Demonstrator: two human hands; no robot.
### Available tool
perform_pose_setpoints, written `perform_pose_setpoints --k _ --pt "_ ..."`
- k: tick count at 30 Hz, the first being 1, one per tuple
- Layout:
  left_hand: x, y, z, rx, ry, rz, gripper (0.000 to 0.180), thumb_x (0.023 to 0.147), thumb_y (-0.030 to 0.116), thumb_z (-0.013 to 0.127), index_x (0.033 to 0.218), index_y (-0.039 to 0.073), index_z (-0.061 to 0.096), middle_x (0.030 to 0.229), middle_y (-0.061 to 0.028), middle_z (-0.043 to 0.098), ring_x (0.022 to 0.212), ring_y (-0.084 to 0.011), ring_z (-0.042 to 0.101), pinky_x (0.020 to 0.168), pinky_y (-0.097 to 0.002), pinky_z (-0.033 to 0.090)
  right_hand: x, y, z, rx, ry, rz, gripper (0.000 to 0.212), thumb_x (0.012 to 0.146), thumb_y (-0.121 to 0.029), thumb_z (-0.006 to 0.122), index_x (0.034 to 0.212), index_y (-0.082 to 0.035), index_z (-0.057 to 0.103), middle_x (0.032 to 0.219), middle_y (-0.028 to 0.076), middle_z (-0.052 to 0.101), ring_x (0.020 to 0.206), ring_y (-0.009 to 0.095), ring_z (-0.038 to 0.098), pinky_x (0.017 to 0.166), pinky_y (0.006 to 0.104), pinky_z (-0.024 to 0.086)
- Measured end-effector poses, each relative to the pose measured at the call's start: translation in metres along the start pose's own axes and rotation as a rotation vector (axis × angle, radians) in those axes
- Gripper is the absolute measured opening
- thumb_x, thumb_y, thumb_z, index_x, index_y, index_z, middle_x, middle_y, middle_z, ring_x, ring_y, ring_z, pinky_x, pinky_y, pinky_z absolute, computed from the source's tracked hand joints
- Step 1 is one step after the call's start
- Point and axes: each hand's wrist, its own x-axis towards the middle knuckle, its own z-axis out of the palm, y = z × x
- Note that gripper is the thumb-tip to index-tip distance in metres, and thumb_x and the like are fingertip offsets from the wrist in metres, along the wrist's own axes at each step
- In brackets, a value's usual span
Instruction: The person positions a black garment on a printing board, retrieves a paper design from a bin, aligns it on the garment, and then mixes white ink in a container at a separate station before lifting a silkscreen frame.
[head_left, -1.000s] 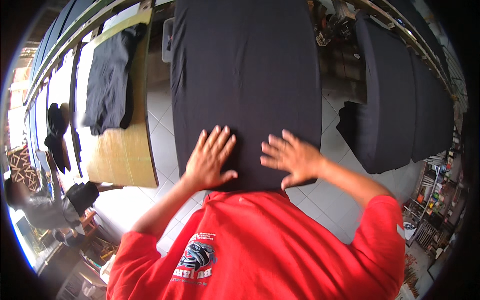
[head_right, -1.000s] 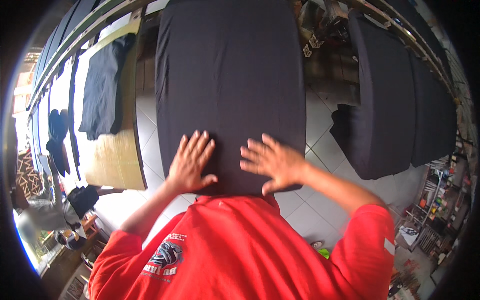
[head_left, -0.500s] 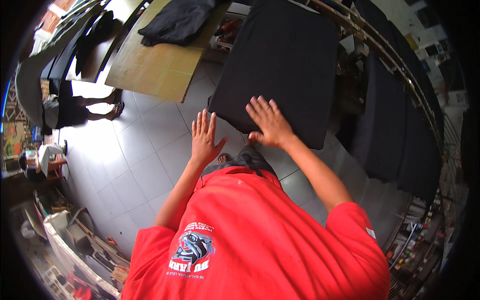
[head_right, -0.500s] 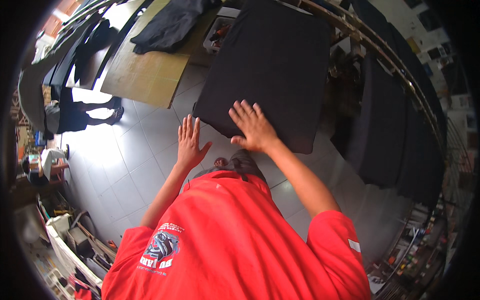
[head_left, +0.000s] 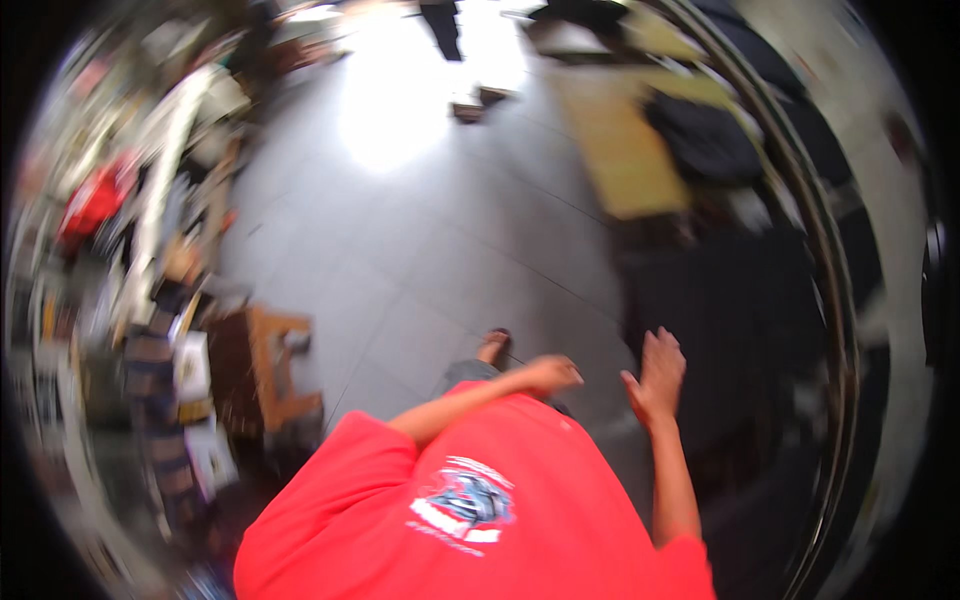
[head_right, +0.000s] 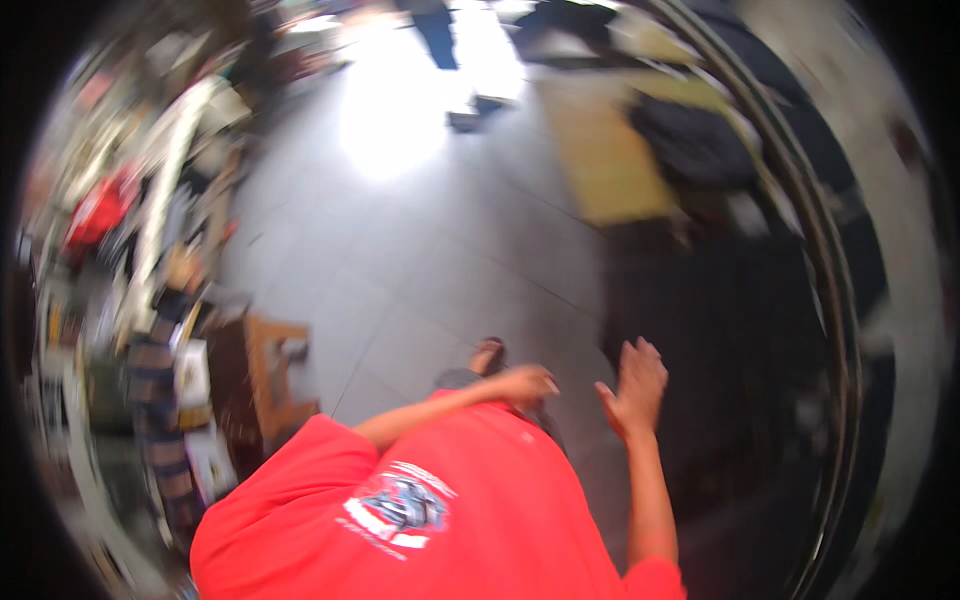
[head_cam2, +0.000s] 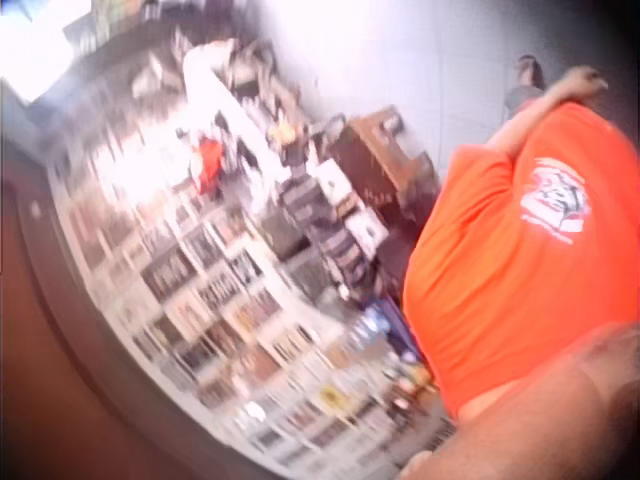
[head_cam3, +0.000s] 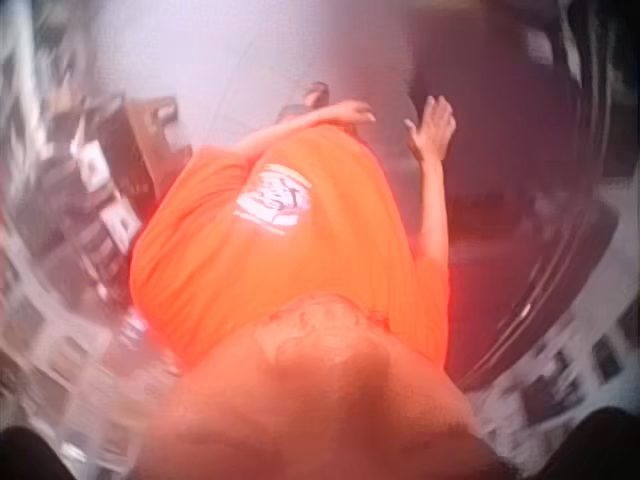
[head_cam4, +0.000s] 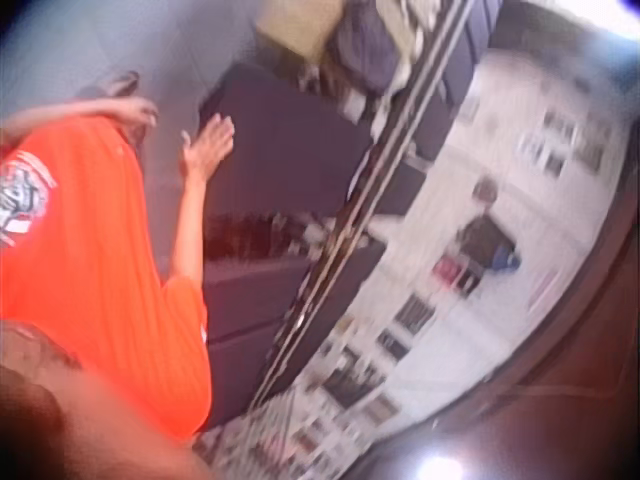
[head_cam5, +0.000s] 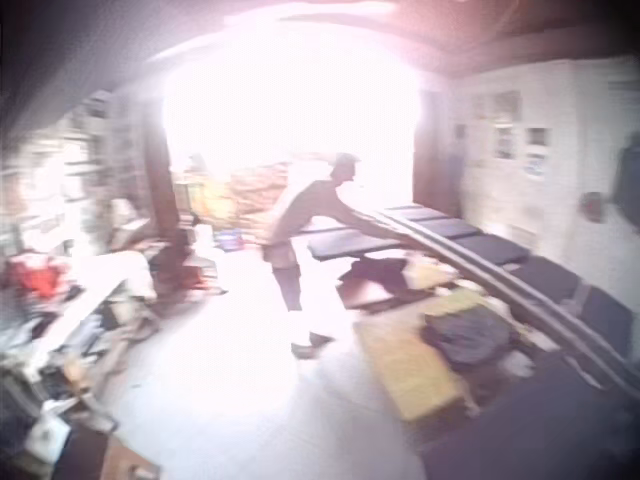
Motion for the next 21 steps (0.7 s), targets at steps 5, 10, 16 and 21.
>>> perform_pose_setpoints --k 5,10,16,21 --pt "-0.092 -0.069 -0.011 0.237 0.092 0.043 0.052 0.087 0.040 0.062 0.125 0.006 0.056 0.117 -0.0197 0.063 0.109 -0.0345 0.060 0.094 -0.0426 0.046 -0.023 0.010 0.047 -0.047 0.093 -0.048 0.084 0.093 -0.064 0.030 0.152 -0.006 0.014 0.158 0.016 0.012 0.147 0.033 0.008 0.116 0.0513 0.005" --pt "-0.206 -0.231 -0.011 -0.314 0.922 -0.430 0.057 0.083 0.050 0.060 0.123 0.008 0.060 0.118 -0.0194 0.064 0.112 -0.0339 0.060 0.094 -0.0402 0.047 0.065 0.075 0.045 -0.150 0.133 -0.087 0.077 0.096 -0.063 0.023 0.153 -0.012 0.013 0.160 0.010 0.011 0.147 0.030 0.009 0.115 0.0518 0.009" --pt "-0.395 -0.330 0.050 -0.465 1.369 -1.006 0.054 0.086 0.045 0.061 0.114 -0.001 0.061 0.116 -0.0233 0.062 0.110 -0.0382 0.059 0.092 -0.0443 0.048 0.173 0.075 0.038 -0.296 0.048 0.179 0.070 0.098 -0.060 0.025 0.152 -0.016 0.020 0.159 0.008 0.016 0.146 0.029 0.014 0.114 0.0534 0.014" --pt "-0.440 -0.379 0.100 -0.643 1.342 -0.973 0.051 0.087 0.046 0.061 0.111 0.001 0.063 0.113 -0.0215 0.064 0.107 -0.0351 0.061 0.091 -0.0417 0.048 0.187 0.059 0.051 -0.428 0.019 0.327 0.071 0.096 -0.063 0.024 0.144 -0.013 0.040 0.154 0.015 0.026 0.141 0.033 0.025 0.110 0.0522 0.024"
